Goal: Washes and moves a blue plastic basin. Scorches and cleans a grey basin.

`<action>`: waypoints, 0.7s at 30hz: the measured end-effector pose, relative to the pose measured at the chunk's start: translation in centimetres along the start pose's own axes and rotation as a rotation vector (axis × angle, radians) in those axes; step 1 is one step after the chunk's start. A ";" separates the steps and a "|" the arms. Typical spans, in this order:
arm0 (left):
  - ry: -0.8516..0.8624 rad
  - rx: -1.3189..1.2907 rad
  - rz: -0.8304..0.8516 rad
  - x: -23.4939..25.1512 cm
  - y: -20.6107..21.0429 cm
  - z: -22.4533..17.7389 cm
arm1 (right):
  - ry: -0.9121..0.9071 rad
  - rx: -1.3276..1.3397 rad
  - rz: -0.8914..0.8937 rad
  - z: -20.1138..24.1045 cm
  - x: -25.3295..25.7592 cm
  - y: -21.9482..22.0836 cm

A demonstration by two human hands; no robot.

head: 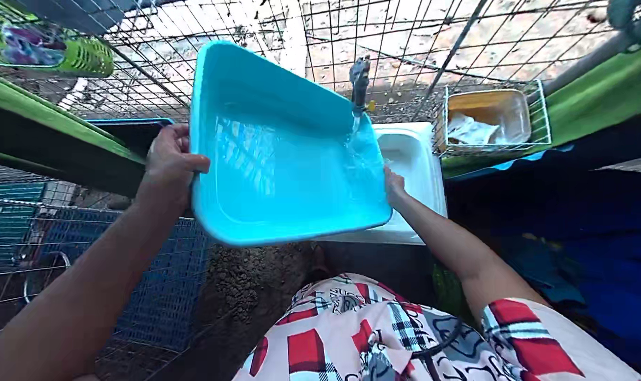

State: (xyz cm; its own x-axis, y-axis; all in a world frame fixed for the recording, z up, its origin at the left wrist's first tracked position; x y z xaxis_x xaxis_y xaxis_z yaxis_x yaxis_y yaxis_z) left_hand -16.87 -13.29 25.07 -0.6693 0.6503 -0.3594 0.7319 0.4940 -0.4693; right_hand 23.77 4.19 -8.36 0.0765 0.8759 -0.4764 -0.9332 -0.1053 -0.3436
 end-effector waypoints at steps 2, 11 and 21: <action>-0.038 0.064 -0.043 0.6 0.3 3.0 | -0.054 -0.063 -0.053 0.1 1.1 -0.4; 0.141 -0.286 -0.116 1.7 3.0 15.1 | -0.137 -0.066 0.038 -1.2 6.1 0.2; 0.417 -0.231 -0.247 -6.8 -0.5 11.1 | -1.455 -0.687 0.181 28.4 -1.6 0.2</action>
State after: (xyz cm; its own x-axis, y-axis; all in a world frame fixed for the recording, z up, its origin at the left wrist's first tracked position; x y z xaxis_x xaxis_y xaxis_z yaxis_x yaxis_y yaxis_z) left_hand -14.13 -24.33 18.80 -0.7523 0.6492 0.1121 0.5993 0.7450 -0.2928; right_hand 13.48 16.20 15.32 -0.7643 0.4683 0.4433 -0.5368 -0.0810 -0.8398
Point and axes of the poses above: each hand's wrist, its own x-axis towards the middle knuckle, its own y-axis out of the palm, z = x × y, the point moved 8 cm from there along x, towards the middle knuckle, and after that the axes turned 11 degrees about -y, right-handed, at the moved point
